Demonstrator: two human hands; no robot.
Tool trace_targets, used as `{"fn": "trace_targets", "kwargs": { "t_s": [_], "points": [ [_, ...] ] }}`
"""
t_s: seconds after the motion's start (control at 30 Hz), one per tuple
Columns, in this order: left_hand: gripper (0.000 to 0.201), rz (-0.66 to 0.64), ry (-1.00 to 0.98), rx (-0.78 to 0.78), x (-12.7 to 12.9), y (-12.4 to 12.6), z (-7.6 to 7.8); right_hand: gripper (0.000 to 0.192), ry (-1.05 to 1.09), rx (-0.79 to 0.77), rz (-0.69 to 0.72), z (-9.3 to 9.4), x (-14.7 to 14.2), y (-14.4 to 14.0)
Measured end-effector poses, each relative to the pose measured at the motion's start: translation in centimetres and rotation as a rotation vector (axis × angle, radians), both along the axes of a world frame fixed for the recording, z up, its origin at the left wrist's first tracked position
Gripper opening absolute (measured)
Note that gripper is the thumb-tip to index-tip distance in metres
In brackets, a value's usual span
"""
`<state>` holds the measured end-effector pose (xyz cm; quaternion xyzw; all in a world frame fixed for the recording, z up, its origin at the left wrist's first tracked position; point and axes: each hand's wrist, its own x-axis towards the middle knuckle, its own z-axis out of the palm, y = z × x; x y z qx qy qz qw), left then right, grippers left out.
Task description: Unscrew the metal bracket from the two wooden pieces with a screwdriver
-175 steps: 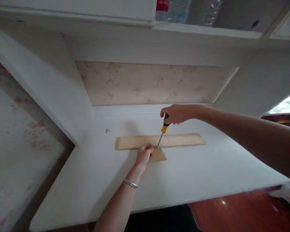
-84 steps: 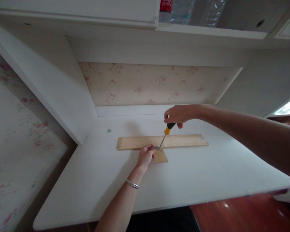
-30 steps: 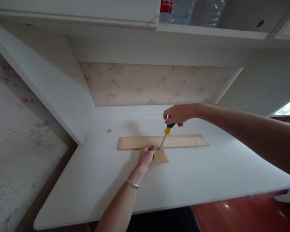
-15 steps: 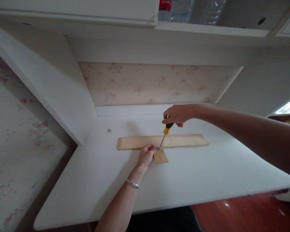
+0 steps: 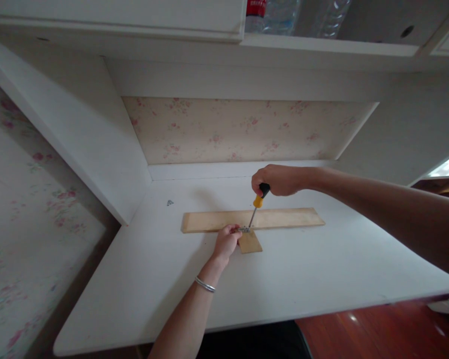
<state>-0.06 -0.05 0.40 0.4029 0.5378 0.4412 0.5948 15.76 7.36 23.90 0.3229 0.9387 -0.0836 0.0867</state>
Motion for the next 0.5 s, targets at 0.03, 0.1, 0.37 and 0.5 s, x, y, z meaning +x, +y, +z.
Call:
{"fn": "trace_targets", "kwargs": {
  "t_s": [0.03, 0.1, 0.37, 0.5],
  "points": [
    [0.027, -0.005, 0.003, -0.005, -0.02, -0.01, 0.03, 0.034, 0.012, -0.004, 0.005, -0.05, 0.13, 0.05],
    [0.028, -0.024, 0.014, -0.018, -0.07, -0.01, 0.06, 0.033, 0.028, -0.004, 0.017, -0.11, 0.37, 0.15],
    [0.030, -0.095, 0.006, -0.026, -0.36, 0.17, -0.12, 0.031, 0.062, -0.001, 0.033, -0.02, 0.83, 0.00],
    [0.029, -0.138, -0.025, -0.044, -0.72, 0.26, 0.09, 0.031, 0.085, -0.019, 0.022, 0.00, 1.08, 0.07]
  ]
}}
